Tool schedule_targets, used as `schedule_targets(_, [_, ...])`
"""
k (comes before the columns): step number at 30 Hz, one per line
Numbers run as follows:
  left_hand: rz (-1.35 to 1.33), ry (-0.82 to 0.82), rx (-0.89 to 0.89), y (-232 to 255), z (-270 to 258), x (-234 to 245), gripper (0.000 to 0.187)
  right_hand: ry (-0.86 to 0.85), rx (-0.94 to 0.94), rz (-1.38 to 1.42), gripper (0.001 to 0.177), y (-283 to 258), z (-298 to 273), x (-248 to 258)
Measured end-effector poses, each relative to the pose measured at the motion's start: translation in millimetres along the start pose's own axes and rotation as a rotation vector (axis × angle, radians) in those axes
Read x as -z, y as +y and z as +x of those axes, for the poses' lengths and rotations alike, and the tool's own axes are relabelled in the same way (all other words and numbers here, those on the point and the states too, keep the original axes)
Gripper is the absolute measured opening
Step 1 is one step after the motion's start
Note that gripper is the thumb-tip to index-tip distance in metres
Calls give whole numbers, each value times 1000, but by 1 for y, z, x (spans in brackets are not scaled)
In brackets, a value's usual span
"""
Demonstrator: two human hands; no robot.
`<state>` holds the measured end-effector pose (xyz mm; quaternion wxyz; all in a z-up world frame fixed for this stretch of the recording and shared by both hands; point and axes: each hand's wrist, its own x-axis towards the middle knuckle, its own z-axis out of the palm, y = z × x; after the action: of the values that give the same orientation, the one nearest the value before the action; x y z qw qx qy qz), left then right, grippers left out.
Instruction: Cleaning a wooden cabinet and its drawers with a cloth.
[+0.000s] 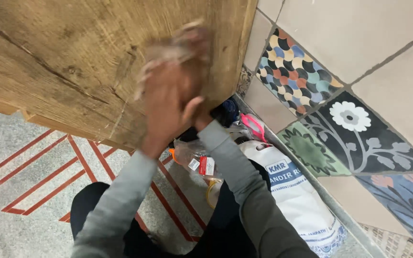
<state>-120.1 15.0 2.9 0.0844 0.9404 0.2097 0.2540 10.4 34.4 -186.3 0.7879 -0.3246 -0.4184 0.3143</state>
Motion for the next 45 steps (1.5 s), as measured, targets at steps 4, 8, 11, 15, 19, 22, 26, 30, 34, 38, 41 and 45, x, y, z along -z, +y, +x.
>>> schedule_targets(4, [-40, -56, -161, 24, 38, -8, 96, 83, -101, 363, 75, -15, -14, 5])
schedule_targets(8, [-2, 11, -153, 3, 15, 11, 94, -23, -2, 677, 82, -37, -2, -65])
schedule_targets(11, [69, 79, -29, -30, -43, 23, 98, -167, 17, 235, 76, -9, -9, -78])
schedule_targets(15, [149, 240, 72, -90, -136, -19, 94, 38, 654, -1324, 58, -44, -8, -136])
schedule_targets(19, [179, 236, 90, -60, -91, -16, 96, -127, 307, -729, 59, 18, -11, -64])
schedule_targets(22, [-39, 94, 88, -13, -27, 3, 90, -355, -209, 185, 61, 49, -14, -29])
schedule_targets(26, [-96, 62, -122, 6, 5, -4, 92, -326, -201, 356, 64, 49, -25, -37])
schedule_targets(30, [26, 76, -7, -11, -23, 2, 97, -265, -146, 590, 67, 40, -21, -61])
schedule_targets(34, [51, 262, 14, -69, -106, -5, 92, -225, -109, 704, 69, 36, -18, -70])
schedule_targets(38, [135, 293, 60, -85, -126, -25, 90, -231, -168, 547, 74, 31, -15, -51])
schedule_targets(41, [56, 111, 101, -51, -75, -23, 80, -237, -247, 430, 79, 29, -29, -34])
schedule_targets(45, [-154, 88, -118, -3, -3, -9, 88, -101, 152, 648, 88, -42, -41, -59])
